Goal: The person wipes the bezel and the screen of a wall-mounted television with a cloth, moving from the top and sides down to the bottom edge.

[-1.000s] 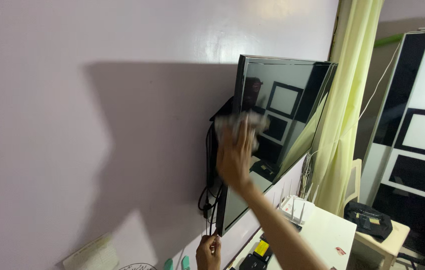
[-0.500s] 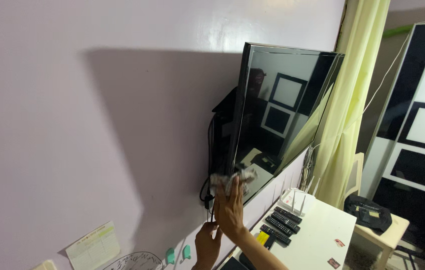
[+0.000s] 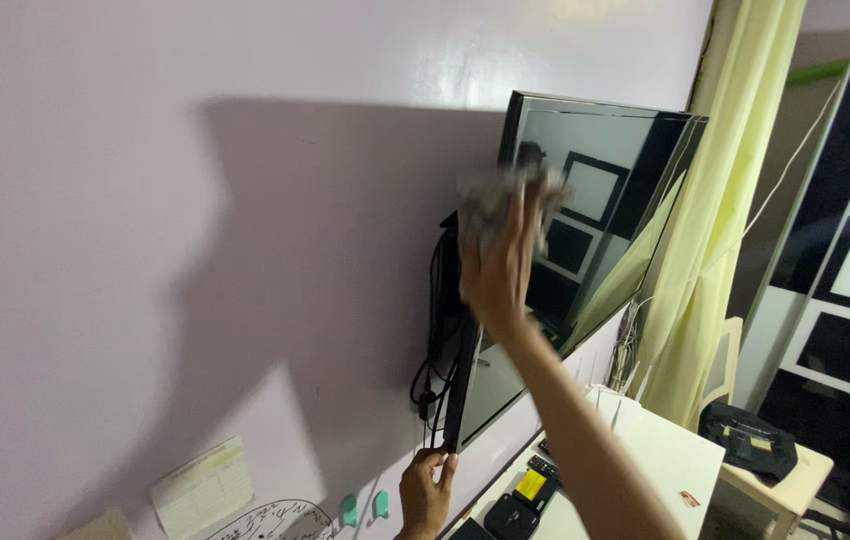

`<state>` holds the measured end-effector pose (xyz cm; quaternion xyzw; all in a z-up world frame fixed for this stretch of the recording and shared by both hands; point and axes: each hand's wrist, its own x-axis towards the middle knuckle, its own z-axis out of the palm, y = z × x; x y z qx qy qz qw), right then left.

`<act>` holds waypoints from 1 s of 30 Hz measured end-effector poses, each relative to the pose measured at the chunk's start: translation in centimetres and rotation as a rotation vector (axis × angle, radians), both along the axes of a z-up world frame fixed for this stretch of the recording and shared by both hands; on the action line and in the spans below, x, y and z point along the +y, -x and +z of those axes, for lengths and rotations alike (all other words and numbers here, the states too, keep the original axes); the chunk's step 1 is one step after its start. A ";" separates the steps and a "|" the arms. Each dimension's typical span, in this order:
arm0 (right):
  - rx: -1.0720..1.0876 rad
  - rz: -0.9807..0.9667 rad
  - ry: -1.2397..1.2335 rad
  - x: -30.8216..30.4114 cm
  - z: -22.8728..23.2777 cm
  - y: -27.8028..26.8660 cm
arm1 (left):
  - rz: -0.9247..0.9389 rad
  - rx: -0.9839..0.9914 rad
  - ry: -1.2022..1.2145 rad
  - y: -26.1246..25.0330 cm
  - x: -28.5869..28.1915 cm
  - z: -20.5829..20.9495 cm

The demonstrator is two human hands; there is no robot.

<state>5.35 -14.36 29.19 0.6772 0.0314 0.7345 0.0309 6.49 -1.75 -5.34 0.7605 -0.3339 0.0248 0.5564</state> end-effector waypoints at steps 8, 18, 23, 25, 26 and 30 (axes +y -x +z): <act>0.211 -0.055 -0.342 4.7 -24.0 1.5 | -0.011 -0.142 0.191 -1.1 -0.6 -1.1; 0.035 -0.103 -0.278 -0.3 6.5 -0.8 | 0.005 -0.009 0.031 0.1 0.2 0.5; 0.075 -0.083 -0.288 0.9 -0.3 -0.6 | 0.011 -0.029 0.077 0.2 0.3 0.1; 0.085 -0.108 -0.257 2.0 -8.4 -0.3 | -0.009 -0.017 0.052 -0.1 0.2 -0.5; 0.115 -0.075 -0.230 2.7 -12.8 0.2 | -0.020 -0.034 0.033 -0.4 0.0 -0.9; 0.160 -0.058 -0.205 4.4 -25.4 1.1 | -0.051 -0.088 0.120 -0.9 -0.4 -2.7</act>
